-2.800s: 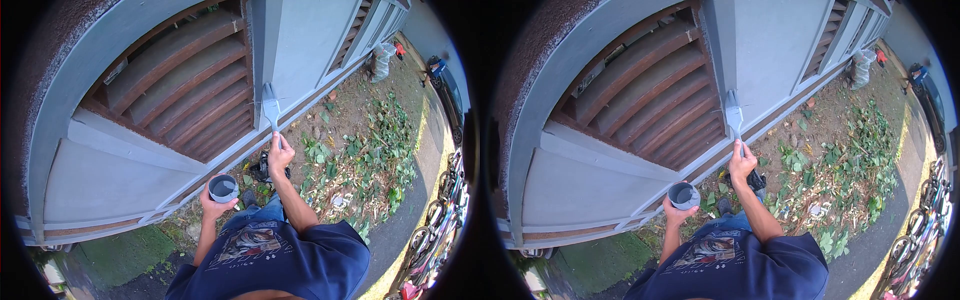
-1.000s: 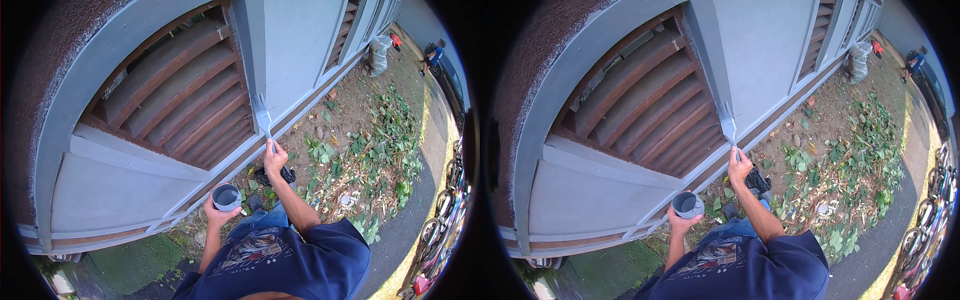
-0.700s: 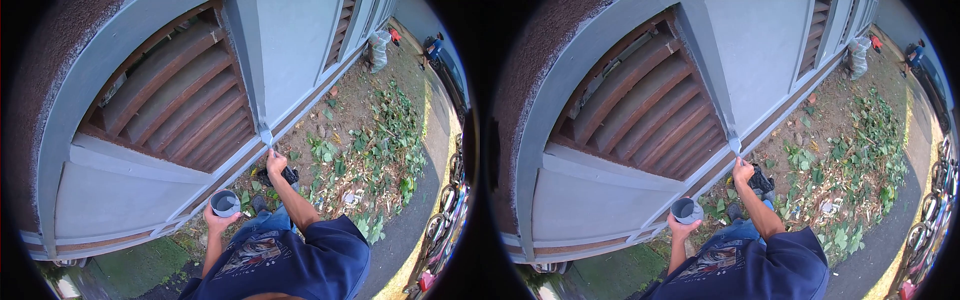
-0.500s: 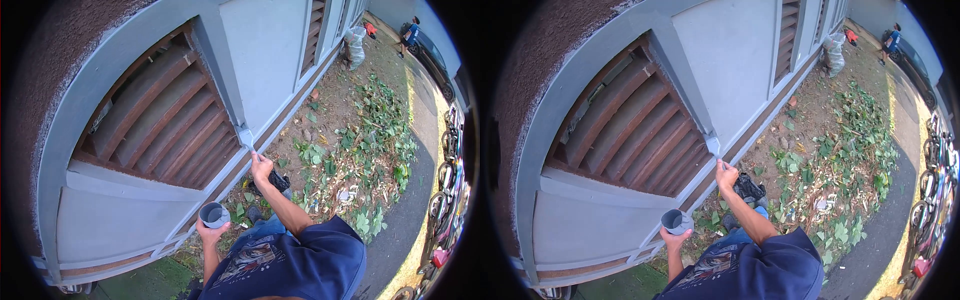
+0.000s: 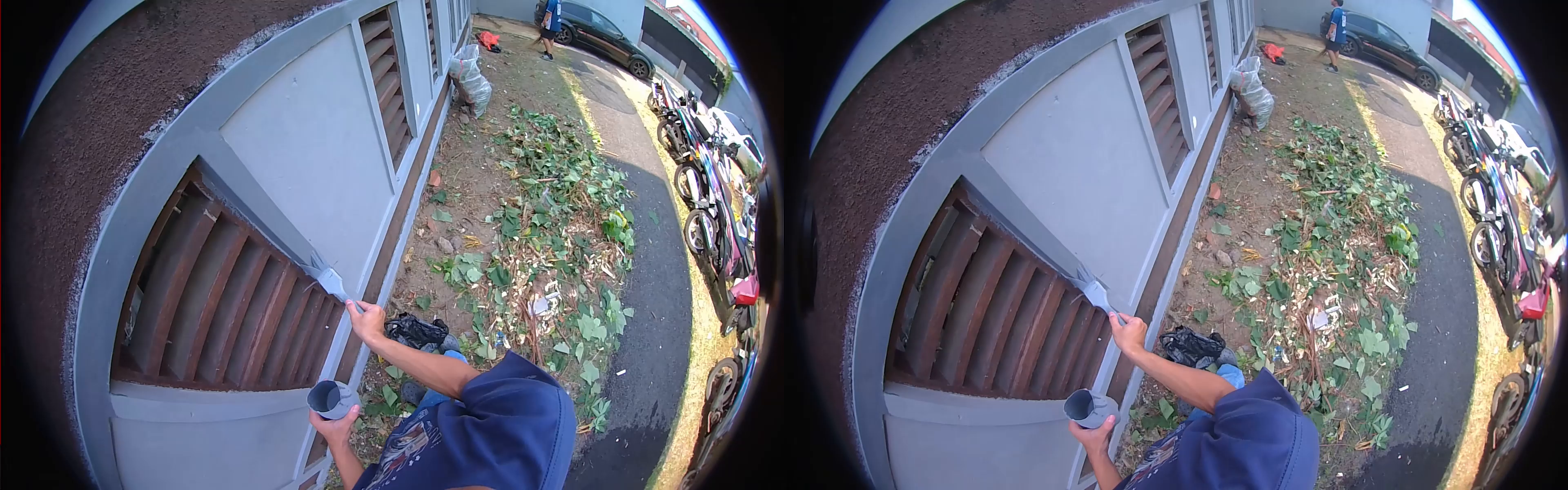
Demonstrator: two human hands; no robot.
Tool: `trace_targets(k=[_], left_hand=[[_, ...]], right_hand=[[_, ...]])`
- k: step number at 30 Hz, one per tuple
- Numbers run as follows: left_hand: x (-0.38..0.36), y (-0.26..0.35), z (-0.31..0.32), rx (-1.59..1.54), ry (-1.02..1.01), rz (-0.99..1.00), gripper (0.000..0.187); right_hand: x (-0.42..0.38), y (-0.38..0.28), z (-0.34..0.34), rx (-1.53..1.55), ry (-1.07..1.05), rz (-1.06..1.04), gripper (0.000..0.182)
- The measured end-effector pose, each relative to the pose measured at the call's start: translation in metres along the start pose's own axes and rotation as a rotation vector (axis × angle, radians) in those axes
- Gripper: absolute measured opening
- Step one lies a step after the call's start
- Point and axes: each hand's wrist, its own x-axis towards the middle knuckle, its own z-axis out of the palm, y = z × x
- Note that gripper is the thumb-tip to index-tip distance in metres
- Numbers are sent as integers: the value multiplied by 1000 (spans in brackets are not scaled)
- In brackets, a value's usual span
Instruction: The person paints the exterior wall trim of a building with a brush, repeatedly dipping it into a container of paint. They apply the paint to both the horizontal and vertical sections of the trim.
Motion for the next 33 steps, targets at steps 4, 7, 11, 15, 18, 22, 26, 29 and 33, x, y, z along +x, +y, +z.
trace_targets(k=[4,7,11,15,18,22,26,29,33], left_hand=[[0,-3,-2,34,-1,5,79],[1,-5,-3,35,6,14,80],[2,5,3,10,-21,37,81],[1,7,3,12,-15,52,82],[0,-1,1,15,1,53,82],[-1,-6,4,-28,-2,55,77],[-9,-6,5,-16,9,55,77],[-9,-7,4,-33,24,52,77],[-14,-8,-5,0,24,25,83]], right_hand=[[5,28,-2,-89,-17,100,47],[5,43,-2,-144,-16,193,46],[7,40,7,-194,-20,231,44],[-5,-25,-6,-38,-17,98,45],[-19,-68,-22,106,-50,-74,47],[-34,-103,-48,229,-55,-194,45],[-9,-52,-19,172,40,-248,44],[1,-18,-14,9,34,-167,44],[2,29,-8,-183,-4,133,43]])
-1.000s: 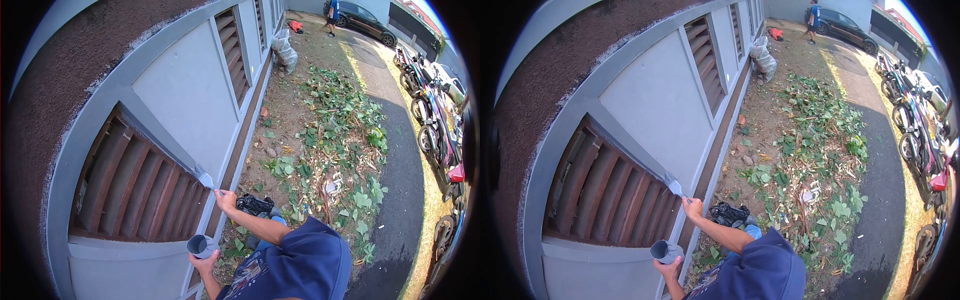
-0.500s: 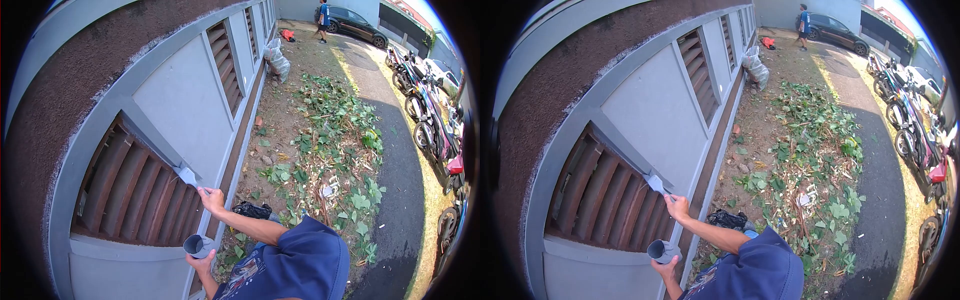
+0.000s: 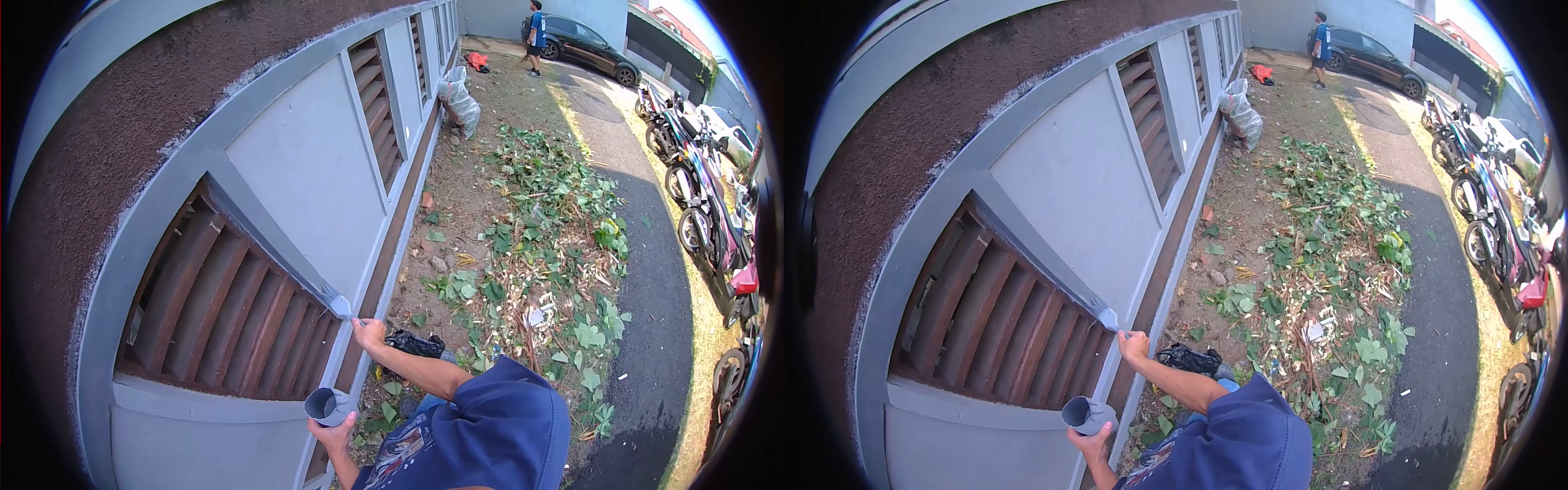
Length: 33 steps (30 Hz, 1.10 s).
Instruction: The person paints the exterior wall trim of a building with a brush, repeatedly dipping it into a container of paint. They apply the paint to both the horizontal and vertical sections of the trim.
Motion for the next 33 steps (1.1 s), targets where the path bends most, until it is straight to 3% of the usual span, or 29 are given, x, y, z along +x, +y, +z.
trace_targets(k=[2,4,12,15,17,18,28,30,33], left_hand=[[-1,2,-2,-2,9,1,83],[-2,4,-2,2,30,-3,83],[2,20,0,-37,14,136,74],[2,15,-5,-64,20,118,74],[0,12,-7,-71,26,91,76],[-1,11,-6,-80,13,65,77],[-6,-10,-16,67,-25,-27,77],[-11,-10,-19,71,17,-70,77],[-14,-11,-21,52,72,-65,78]], right_hand=[[10,19,8,-40,4,73,42],[15,27,11,-159,-129,234,40],[-12,-63,-4,107,-38,-67,48],[-22,-72,-14,250,-112,-98,49],[-35,-79,-31,393,-54,-324,46],[-36,-78,-33,387,-60,-331,46],[28,36,30,-21,15,-250,39],[23,46,32,10,-11,-155,38],[-1,37,17,59,13,-223,35]])
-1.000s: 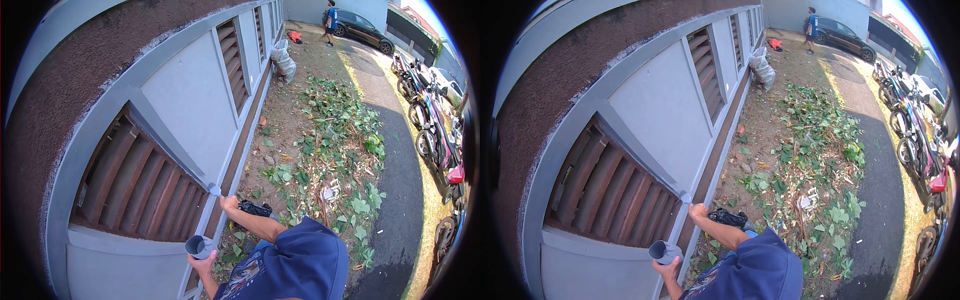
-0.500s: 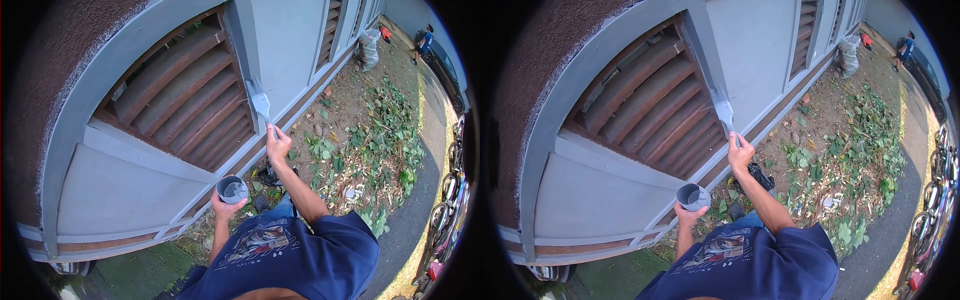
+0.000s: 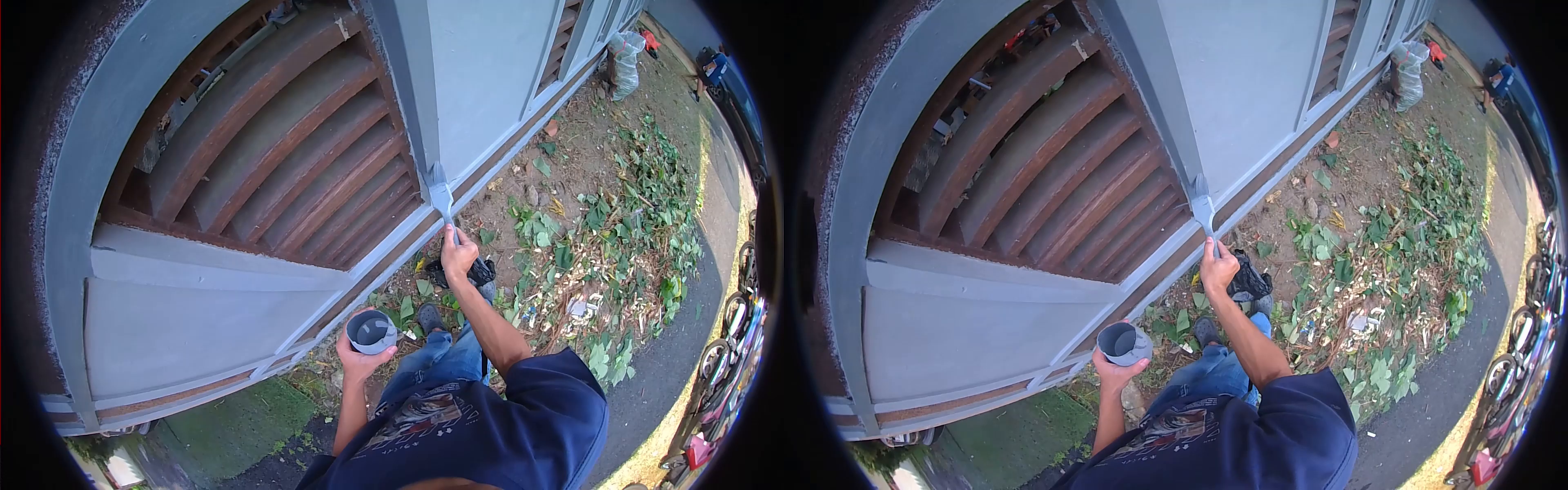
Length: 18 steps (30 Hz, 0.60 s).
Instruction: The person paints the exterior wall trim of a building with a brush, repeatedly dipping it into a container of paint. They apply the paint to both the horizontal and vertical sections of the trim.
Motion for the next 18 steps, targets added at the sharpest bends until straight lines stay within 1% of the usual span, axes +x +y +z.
trace_targets(k=[2,3,5,6,7,9,10,11,13,14,15,17,18], left_hand=[[-2,4,1,-21,19,11,79],[-1,5,1,-28,23,12,79],[1,4,1,-12,-3,12,79],[2,4,2,8,-9,10,79],[4,4,5,1,-1,9,79],[9,5,11,-19,-29,21,78],[10,7,14,1,-32,29,78],[10,6,15,2,-27,24,78],[12,6,18,17,-52,58,78],[11,9,21,4,-47,35,78],[7,9,20,10,-44,25,78],[10,6,20,-25,-45,28,78],[9,4,20,-40,-29,29,78]], right_hand=[[-18,-29,-20,40,21,-171,28],[-20,-39,-26,37,19,-178,28],[-21,-57,-37,82,3,-411,22],[-17,-67,-38,116,13,-450,19],[-11,-69,-36,112,7,-458,19],[2,-69,-30,116,-11,-325,19],[8,-60,-27,86,-59,-264,22],[11,-45,-26,83,-65,-261,22],[10,-21,-21,-57,-70,-291,25],[7,-10,-22,-71,-87,-220,29],[0,-3,-29,-74,-95,-212,29],[-5,-5,-37,-93,-91,-186,29],[-9,-8,-43,-100,-106,-150,26]])
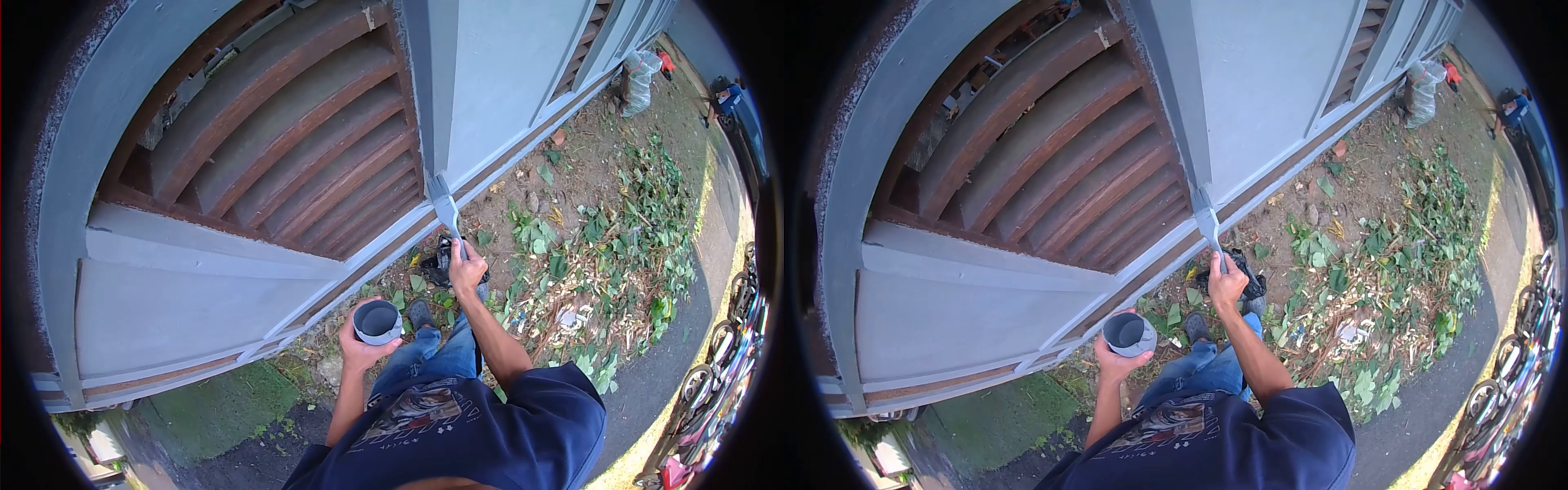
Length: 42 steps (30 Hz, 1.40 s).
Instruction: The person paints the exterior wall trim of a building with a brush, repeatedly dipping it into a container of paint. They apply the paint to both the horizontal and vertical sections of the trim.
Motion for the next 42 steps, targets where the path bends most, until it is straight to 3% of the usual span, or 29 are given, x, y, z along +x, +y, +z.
trace_targets(k=[5,8,12,17,21,24,28,31,33,37,40,42], left_hand=[[1,5,-1,10,9,-33,78],[1,4,1,17,12,-12,78],[3,3,3,34,3,38,78],[0,-1,-1,34,23,7,78],[2,2,-2,27,28,-24,79],[3,-1,2,33,28,-15,78],[8,-2,4,27,-14,41,78],[7,-14,3,14,-9,64,78],[5,-12,3,14,4,37,77],[8,-16,5,-27,-11,18,76],[17,-33,7,-9,-41,35,77],[25,-42,19,-18,-44,-12,80]], right_hand=[[16,-40,-2,218,150,-240,18],[29,-47,0,163,13,-142,21],[23,0,15,62,30,-46,28],[9,-9,-2,58,16,1,27],[17,-39,-4,235,82,-241,20],[28,-43,6,156,-8,-67,26],[25,13,31,55,26,-61,32],[11,7,15,60,-2,-1,32],[6,-9,5,93,-3,4,29],[21,-16,5,221,83,-181,21],[28,3,14,149,3,24,21],[25,21,17,149,11,36,22]])
